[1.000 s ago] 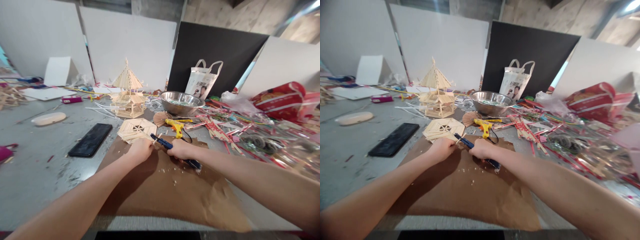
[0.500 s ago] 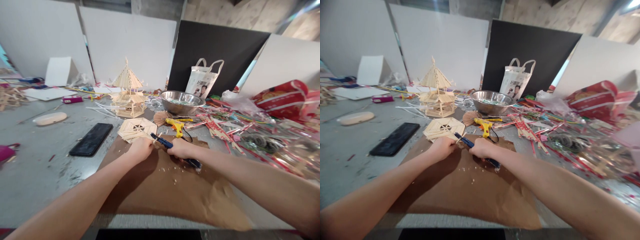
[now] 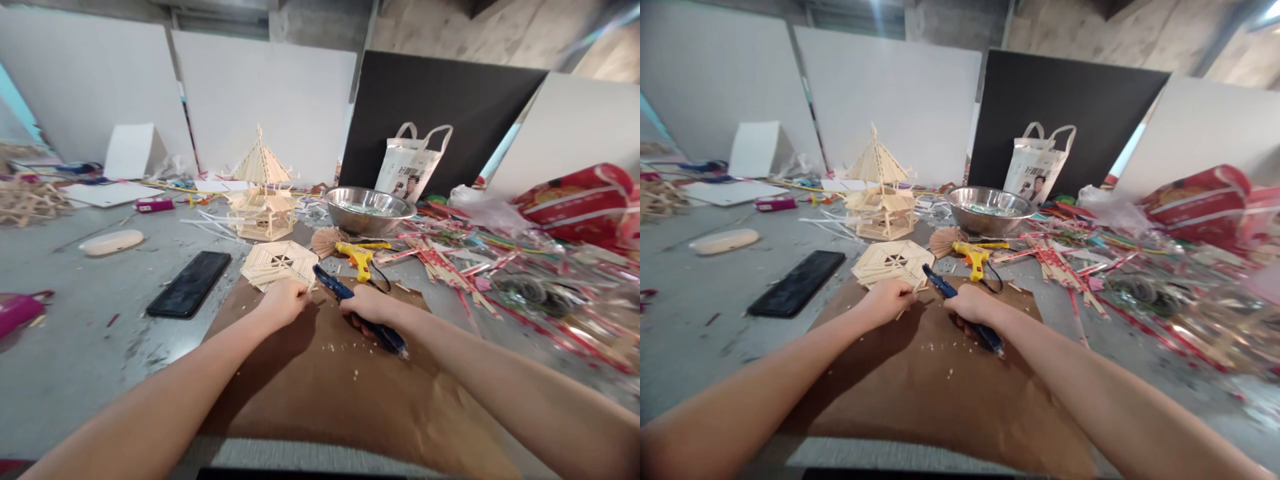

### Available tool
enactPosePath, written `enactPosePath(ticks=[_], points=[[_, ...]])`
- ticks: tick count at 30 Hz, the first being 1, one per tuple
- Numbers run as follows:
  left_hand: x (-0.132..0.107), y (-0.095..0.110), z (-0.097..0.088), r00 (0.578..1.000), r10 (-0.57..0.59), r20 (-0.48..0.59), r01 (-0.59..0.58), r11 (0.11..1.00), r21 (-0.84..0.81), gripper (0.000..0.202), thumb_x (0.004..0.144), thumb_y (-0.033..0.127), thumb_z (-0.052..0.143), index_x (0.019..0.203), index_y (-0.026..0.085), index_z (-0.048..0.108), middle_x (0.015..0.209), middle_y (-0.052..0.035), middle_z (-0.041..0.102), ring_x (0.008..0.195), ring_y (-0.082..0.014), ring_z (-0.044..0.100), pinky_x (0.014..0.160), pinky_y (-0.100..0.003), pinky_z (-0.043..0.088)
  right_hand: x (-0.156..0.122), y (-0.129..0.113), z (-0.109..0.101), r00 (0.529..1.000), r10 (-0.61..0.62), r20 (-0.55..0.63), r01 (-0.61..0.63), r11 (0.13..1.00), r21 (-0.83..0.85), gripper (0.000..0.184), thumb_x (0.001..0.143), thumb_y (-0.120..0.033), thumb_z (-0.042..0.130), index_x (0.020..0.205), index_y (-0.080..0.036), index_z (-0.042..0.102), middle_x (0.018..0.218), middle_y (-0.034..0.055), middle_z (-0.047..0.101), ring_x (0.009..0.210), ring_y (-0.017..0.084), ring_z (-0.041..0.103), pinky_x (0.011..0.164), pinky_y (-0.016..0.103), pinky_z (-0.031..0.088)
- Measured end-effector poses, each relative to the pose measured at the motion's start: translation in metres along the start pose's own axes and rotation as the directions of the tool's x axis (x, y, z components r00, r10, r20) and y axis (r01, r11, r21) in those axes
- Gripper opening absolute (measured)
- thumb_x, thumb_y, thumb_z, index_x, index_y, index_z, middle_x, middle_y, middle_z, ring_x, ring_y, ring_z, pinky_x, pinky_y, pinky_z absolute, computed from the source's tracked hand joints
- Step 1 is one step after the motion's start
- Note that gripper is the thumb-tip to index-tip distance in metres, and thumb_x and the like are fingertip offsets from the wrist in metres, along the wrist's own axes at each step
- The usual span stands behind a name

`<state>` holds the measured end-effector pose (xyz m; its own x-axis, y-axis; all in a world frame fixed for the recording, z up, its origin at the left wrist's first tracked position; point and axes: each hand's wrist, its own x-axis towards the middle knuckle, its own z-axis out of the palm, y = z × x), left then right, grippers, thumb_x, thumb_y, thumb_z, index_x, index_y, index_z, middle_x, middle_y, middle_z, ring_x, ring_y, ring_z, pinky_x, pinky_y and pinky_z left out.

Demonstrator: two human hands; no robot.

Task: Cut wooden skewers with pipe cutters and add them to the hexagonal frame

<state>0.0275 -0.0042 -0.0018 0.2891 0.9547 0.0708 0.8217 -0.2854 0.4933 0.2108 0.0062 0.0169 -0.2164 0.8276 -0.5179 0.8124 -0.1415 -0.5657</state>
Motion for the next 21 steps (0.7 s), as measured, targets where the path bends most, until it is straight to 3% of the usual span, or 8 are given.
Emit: enactPosePath(ticks=[6,12,17,21], points=[[-0.004,0.0,-0.003,0.999,-0.024,-0.027,0.019,0.988,-0.15,0.03,0.071,0.034,0.04,0.053,0.015,0.056,0.047,0.0017,0.051,0.047,-0.0098,0.046,0.047,-0.02,0.029,-0.002,0.007,-0.008,0.988,-0.041,0.149,0.0,0.965,0.262,0.017,0.068,-0.027,0.045,0.058,-0.014,0.048,0.039,-0.003,0.049,0.03,0.007,0.045,0.038,0.019,0.041],[-0.007,-0.003,-0.004,0.998,-0.054,-0.026,0.043,0.953,-0.3,0.032,0.072,0.037,0.04,0.054,0.015,0.053,0.043,0.0032,0.048,0.042,-0.0085,0.043,0.044,-0.019,0.029,-0.003,0.01,-0.013,0.974,-0.068,0.216,-0.021,0.923,0.385,0.024,0.072,-0.038,0.046,0.068,-0.014,0.048,0.045,-0.0032,0.05,0.034,0.007,0.046,0.039,0.019,0.042],[-0.006,-0.008,-0.003,0.991,-0.134,-0.03,0.107,0.894,-0.435,0.032,0.071,0.041,0.039,0.055,0.015,0.049,0.038,0.0054,0.042,0.036,-0.0076,0.038,0.039,-0.018,0.027,-0.007,0.012,-0.016,0.975,-0.067,0.21,-0.032,0.901,0.432,0.027,0.074,-0.041,0.044,0.074,-0.015,0.048,0.049,-0.0027,0.051,0.037,0.008,0.049,0.041,0.02,0.043],[-0.004,-0.01,-0.006,0.985,-0.162,-0.05,0.119,0.868,-0.483,0.032,0.072,0.042,0.038,0.057,0.015,0.048,0.037,0.0053,0.041,0.035,-0.0073,0.038,0.039,-0.018,0.028,-0.022,0.012,-0.022,0.988,-0.102,0.115,0.033,0.87,0.492,0.026,0.073,-0.042,0.045,0.077,-0.016,0.047,0.054,-0.0027,0.052,0.04,0.008,0.049,0.044,0.022,0.044]])
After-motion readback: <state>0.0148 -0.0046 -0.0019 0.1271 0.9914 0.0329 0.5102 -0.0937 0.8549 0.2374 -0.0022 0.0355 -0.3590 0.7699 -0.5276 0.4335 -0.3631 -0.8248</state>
